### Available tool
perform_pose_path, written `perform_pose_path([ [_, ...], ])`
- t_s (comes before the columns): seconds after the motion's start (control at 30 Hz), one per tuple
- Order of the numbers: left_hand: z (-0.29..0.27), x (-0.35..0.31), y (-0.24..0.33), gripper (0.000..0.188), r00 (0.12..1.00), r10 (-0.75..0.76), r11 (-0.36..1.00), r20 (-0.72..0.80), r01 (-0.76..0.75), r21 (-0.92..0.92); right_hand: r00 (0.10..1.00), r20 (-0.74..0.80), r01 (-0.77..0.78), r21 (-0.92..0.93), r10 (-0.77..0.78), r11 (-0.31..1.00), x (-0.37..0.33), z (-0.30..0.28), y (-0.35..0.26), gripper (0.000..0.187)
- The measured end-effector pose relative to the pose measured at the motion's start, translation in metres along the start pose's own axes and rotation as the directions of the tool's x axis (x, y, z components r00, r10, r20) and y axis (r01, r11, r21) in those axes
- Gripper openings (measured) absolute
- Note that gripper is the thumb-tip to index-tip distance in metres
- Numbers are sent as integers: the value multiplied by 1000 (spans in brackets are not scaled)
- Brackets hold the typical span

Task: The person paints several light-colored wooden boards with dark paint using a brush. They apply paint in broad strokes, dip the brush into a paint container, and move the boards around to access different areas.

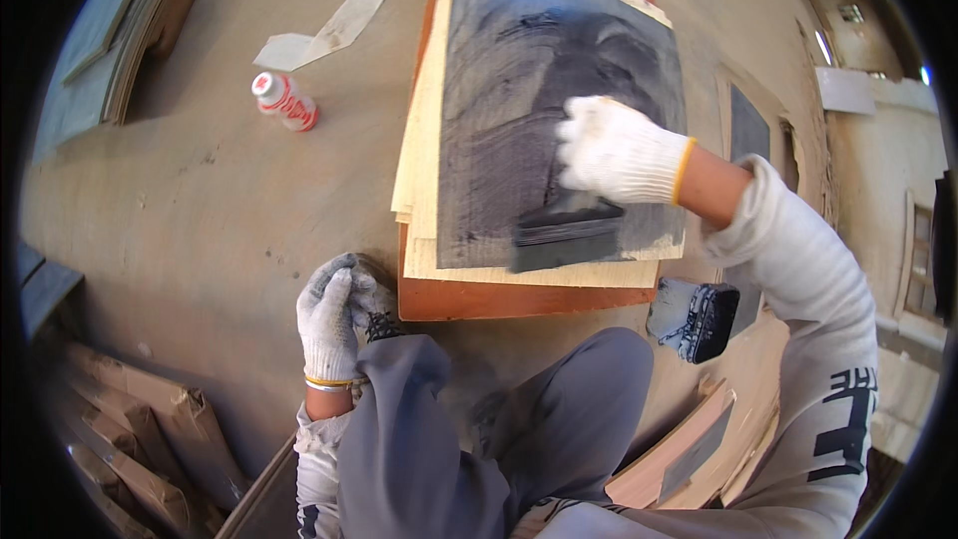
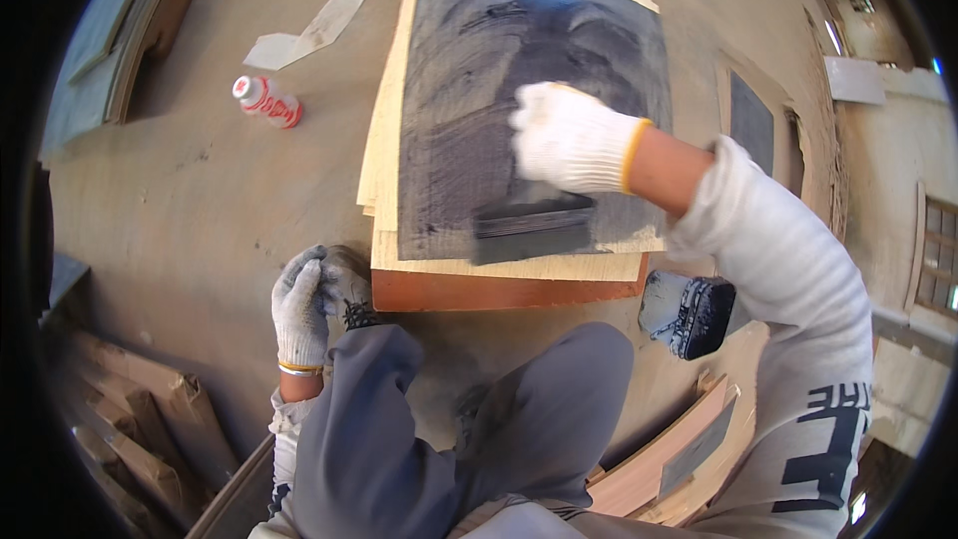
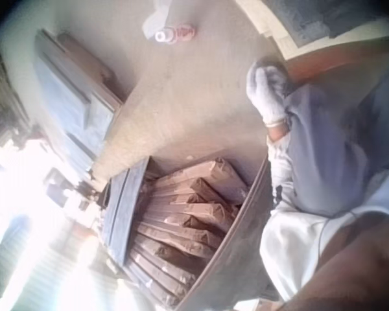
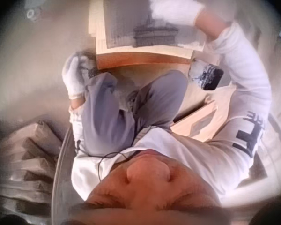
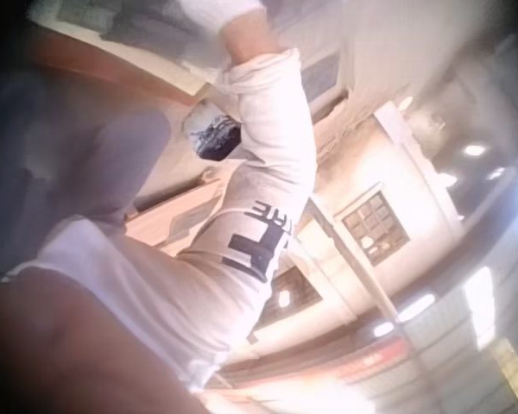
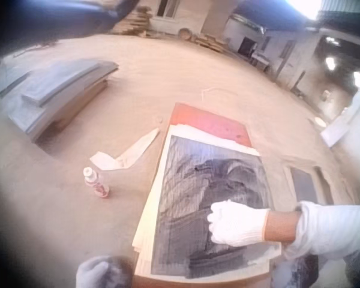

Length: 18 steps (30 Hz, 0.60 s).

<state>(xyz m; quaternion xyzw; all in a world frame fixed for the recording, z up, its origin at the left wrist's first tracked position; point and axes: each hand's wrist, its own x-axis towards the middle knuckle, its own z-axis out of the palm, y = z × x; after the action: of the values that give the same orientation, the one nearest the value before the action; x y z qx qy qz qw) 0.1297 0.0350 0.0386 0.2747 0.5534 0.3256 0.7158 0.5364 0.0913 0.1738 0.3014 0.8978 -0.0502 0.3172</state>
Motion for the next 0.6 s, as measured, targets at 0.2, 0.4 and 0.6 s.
perform_pose_path([
  [0.2,17,8,9,34,998,-7,1000,63,8,-27,981,-162,-81,153,106,985,5,-9,1,7],
  [0.4,22,13,2,36,995,-5,1000,96,3,28,959,188,-211,-18,211,977,-134,84,11,4],
  [0.6,21,16,15,36,995,62,994,72,-68,84,895,266,-361,-43,359,931,-183,99,-14,10],
])
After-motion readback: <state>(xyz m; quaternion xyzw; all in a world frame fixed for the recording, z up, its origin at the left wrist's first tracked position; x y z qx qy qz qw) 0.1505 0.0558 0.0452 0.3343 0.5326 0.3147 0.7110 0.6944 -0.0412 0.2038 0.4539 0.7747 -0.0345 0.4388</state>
